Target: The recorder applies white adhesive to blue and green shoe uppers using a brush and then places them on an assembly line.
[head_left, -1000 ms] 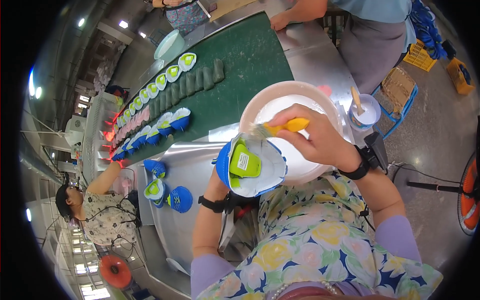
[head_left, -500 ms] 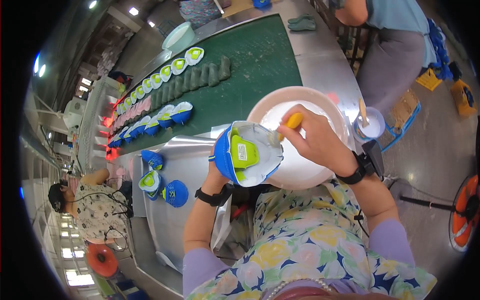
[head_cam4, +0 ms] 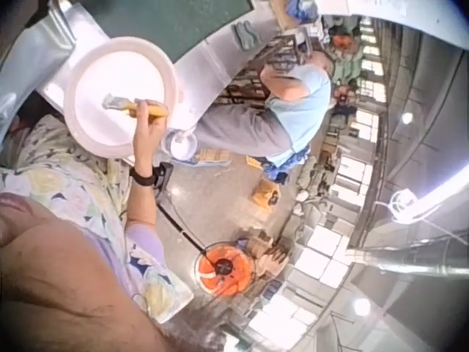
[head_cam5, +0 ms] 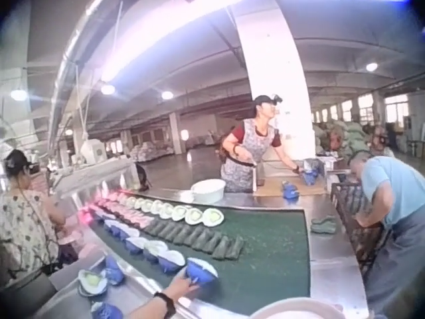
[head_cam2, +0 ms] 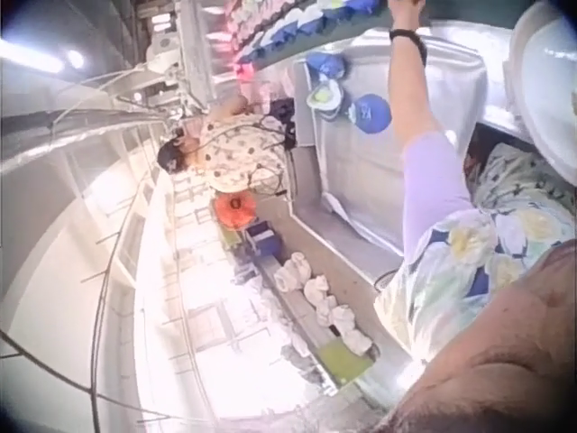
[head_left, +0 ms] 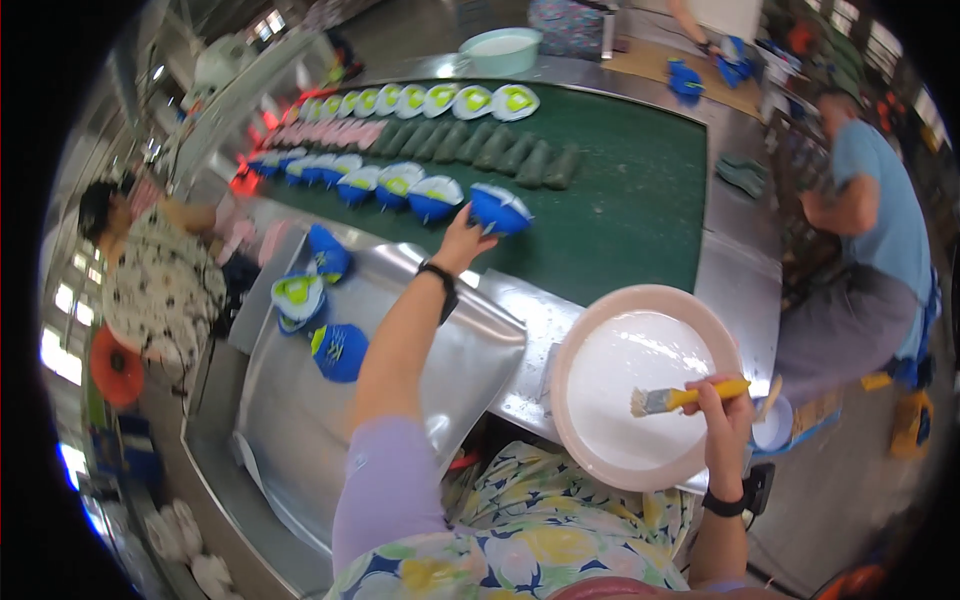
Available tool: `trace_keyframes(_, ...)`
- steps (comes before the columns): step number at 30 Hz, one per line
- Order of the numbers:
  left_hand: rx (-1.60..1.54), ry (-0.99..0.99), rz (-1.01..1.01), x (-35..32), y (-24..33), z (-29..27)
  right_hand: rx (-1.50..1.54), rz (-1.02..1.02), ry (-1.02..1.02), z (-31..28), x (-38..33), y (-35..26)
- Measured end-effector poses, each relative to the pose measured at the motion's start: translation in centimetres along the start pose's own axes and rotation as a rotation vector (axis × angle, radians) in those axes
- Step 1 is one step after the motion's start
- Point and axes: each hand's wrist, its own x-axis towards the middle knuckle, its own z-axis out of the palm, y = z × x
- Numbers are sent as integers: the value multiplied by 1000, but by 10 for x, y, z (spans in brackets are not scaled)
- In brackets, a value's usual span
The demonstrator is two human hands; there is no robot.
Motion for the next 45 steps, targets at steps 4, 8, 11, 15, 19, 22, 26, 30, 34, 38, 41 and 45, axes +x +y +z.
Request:
trace_keyframes(4,646,419,255,18,9,-83,31,-15,-106,10,-2,-3)
trace_keyframes(8,850,379,770,-27,36,-81,-63,-4,0,-7,10,7)
trace_keyframes(11,1556,466,711,-120,41,-229,-55,27,-44,3,10,13)
trace_keyframes(15,1836,345,131,-214,-18,-314,-143,-11,-88,19,7,18)
trace_keyframes(19,1684,491,209,-226,-15,-253,-491,-287,-397,34,-13,0)
trace_keyframes(22,1715,187,-55,-248,22,-167,-678,-352,-593,32,-20,-4)
trace_keyframes(26,1362,92,304,-272,27,-101,-665,-419,-430,13,-24,-13)
trace_keyframes(30,1524,-395,700,-263,13,-100,-331,-342,-267,-5,-28,-33)
trace_keyframes(34,1411,-351,723,-258,16,-80,-394,-326,-221,-18,-25,-28)
trace_keyframes(38,1554,-408,842,-254,25,-56,-268,-273,-207,-19,-23,-24)
trace_keyframes(41,1567,-477,781,-253,16,-62,-288,-262,-237,-13,-25,-24)
trace_keyframes(45,1744,-164,161,-263,10,-77,2,-160,-195,-13,-26,-16)
